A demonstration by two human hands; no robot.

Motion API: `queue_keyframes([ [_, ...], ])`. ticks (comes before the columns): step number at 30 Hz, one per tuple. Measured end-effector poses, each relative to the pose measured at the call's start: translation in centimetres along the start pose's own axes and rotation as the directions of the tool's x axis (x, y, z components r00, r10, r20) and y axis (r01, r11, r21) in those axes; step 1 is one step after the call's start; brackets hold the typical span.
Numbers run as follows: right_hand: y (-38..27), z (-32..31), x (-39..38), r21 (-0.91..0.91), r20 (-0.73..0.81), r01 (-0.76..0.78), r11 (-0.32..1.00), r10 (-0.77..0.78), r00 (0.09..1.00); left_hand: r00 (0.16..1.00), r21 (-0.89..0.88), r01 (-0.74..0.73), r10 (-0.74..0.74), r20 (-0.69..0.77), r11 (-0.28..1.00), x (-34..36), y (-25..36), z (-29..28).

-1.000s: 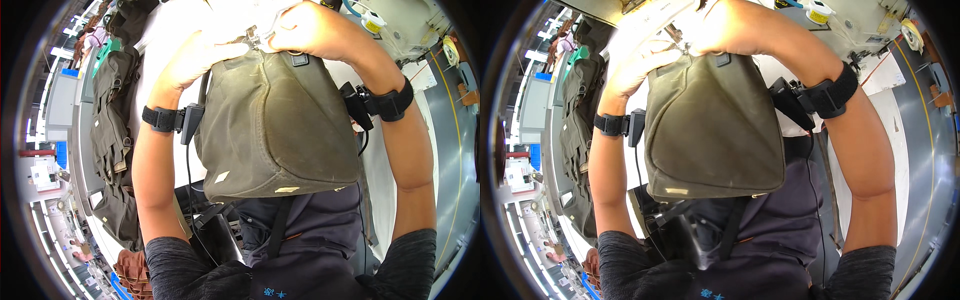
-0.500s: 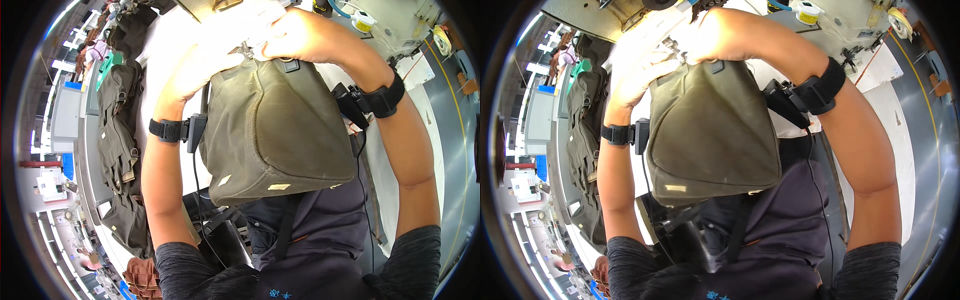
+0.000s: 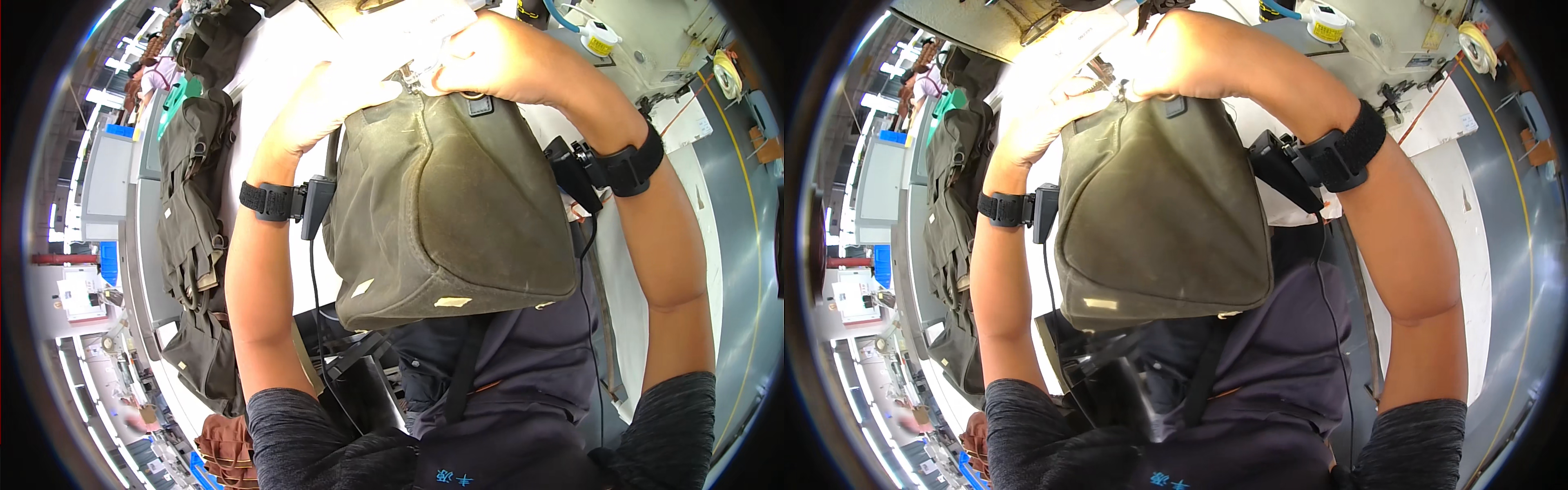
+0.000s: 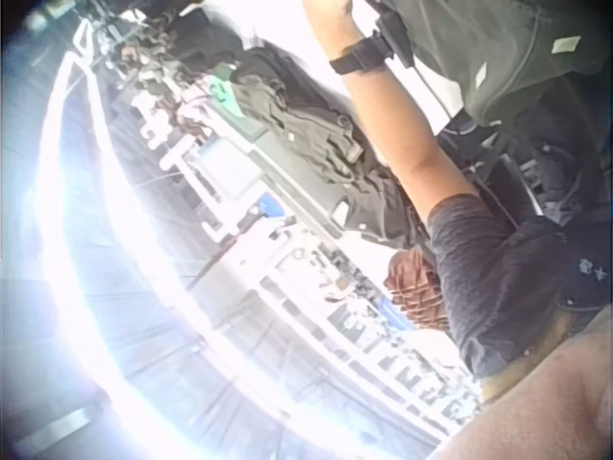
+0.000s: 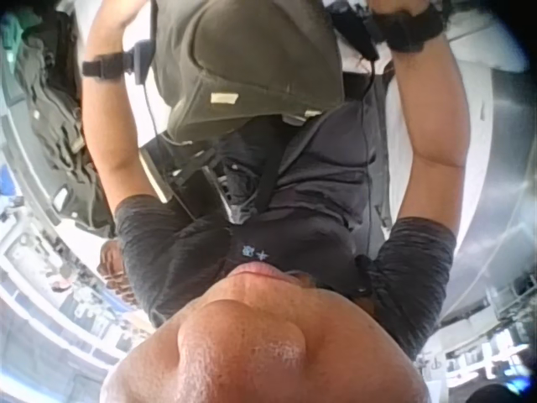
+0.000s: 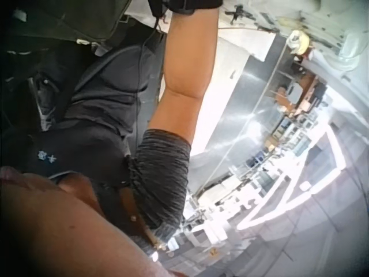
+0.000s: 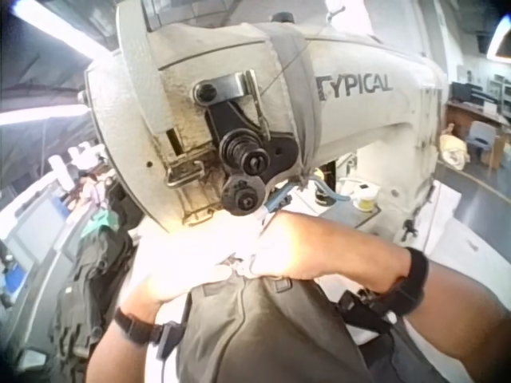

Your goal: Assembling and sewing components of a heavy canvas bag using an industrial sewing machine.

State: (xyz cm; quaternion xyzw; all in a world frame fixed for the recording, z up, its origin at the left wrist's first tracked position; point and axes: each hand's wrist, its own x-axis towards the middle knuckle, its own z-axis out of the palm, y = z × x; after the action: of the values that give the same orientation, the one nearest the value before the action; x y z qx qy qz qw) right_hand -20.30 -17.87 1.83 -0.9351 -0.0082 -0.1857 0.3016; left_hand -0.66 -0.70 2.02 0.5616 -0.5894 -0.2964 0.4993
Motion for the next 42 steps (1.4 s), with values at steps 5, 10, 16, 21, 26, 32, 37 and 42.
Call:
queue_keyframes([
  [5, -0.2, -0.1, 0.2, -0.116, 0.069, 0.079, 0.990, -0.071, 0.995, 0.999, 0.049, 0.030, -0.031, 0.023, 0.998, 0.1, -0.1, -0.5],
  [10, -0.6, -0.4, 0.0, -0.147, 0.073, 0.120, 0.982, -0.110, 0.991, 0.997, 0.176, 0.048, -0.058, 0.052, 0.983, 0.2, -0.6, -1.2],
  [16, -1.2, 0.3, 0.2, 0.249, -0.188, 0.233, 0.940, -0.189, 0.964, 0.999, 0.268, 0.003, -0.016, 0.044, 0.963, 0.2, -1.2, -1.5],
  [21, -0.5, 0.4, 0.2, 0.171, -0.113, 0.209, 0.963, -0.191, 0.975, 0.996, 0.175, 0.081, -0.086, 0.023, 0.981, 0.5, -1.3, -1.5],
  [26, 0.4, 0.4, 0.1, 0.124, -0.074, 0.217, 0.968, -0.209, 0.975, 0.996, 0.142, 0.075, -0.082, 0.038, 0.987, 0.3, -1.4, -1.5],
  [32, 0.0, 0.0, 0.4, -0.010, 0.022, 0.084, 0.996, -0.084, 0.996, 0.988, 0.336, -0.015, -0.037, 0.148, 0.942, 0.7, -1.0, -2.1],
  [37, -1.2, -0.3, 0.1, -0.124, 0.020, 0.039, 0.992, -0.036, 0.999, 0.993, 0.253, -0.038, 0.007, 0.121, 0.967, 0.4, -0.1, -1.3],
  [42, -1.8, -0.3, 0.2, -0.141, 0.049, 0.040, 0.989, -0.034, 0.998, 0.982, 0.239, 0.104, -0.137, 0.128, 0.966, 0.1, 0.4, -0.9],
])
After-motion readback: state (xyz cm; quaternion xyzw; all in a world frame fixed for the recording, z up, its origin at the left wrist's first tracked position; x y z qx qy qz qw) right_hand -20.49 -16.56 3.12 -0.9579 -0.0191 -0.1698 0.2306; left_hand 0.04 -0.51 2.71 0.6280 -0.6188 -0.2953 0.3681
